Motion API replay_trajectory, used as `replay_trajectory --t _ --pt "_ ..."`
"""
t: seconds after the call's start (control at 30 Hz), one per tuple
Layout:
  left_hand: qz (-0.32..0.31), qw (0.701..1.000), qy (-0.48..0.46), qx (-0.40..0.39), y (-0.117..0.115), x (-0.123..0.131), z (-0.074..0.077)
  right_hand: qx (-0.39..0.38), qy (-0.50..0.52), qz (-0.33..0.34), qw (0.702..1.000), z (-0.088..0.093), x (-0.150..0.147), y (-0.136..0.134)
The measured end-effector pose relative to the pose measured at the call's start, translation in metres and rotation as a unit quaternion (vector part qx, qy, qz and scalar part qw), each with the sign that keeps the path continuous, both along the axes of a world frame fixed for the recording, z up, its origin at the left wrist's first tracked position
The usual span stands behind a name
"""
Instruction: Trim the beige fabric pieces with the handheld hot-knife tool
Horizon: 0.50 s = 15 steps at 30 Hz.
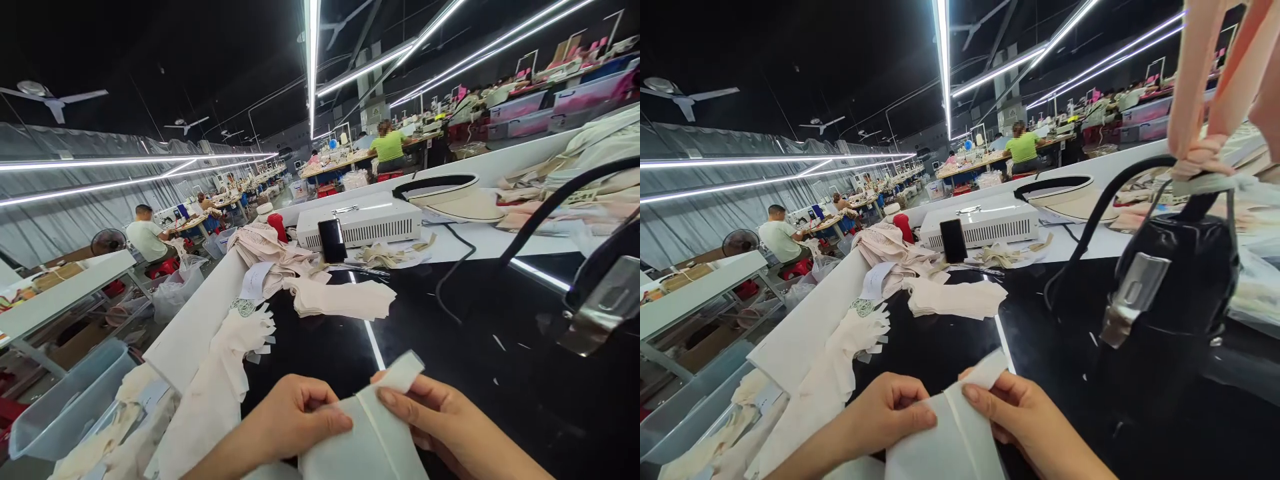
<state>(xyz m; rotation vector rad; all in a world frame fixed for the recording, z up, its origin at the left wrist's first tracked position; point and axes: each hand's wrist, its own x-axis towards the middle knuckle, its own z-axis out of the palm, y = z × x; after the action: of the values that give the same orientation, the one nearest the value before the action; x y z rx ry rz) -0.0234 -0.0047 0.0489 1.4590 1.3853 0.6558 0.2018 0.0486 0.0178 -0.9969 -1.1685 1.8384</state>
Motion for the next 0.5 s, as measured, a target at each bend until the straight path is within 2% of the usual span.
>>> replay_trajectory --t 0.07,0.1,0.17,0.23,0.3,0.37,0.43,0.5 --pt "0.033 0.990 0.105 0.084 0.006 -0.014 0.011 0.065 -0.022 -0.029 0.997 0.009 0.000 0.014" --pt "0.047 0.976 0.162 0.139 0.007 -0.020 0.018 0.096 -0.037 -0.042 0.994 0.014 0.001 0.019" --pt "0.057 0.933 0.257 0.247 0.004 -0.033 0.029 0.152 -0.074 -0.059 0.984 0.024 0.004 0.025" --pt "0.026 0.895 0.322 0.306 -0.004 -0.043 0.036 0.203 -0.110 -0.049 0.972 0.028 0.009 0.024" --pt "-0.040 0.878 0.369 0.300 -0.016 -0.050 0.037 0.247 -0.139 -0.006 0.959 0.023 0.013 0.019" --pt "-0.099 0.879 0.396 0.248 -0.026 -0.054 0.032 0.285 -0.169 0.061 0.942 0.012 0.018 0.010" --pt "-0.120 0.878 0.404 0.226 -0.031 -0.053 0.025 0.325 -0.203 0.123 0.915 -0.001 0.022 -0.001" --pt "-0.124 0.874 0.397 0.254 -0.030 -0.046 0.016 0.376 -0.239 0.163 0.880 -0.008 0.027 -0.014"
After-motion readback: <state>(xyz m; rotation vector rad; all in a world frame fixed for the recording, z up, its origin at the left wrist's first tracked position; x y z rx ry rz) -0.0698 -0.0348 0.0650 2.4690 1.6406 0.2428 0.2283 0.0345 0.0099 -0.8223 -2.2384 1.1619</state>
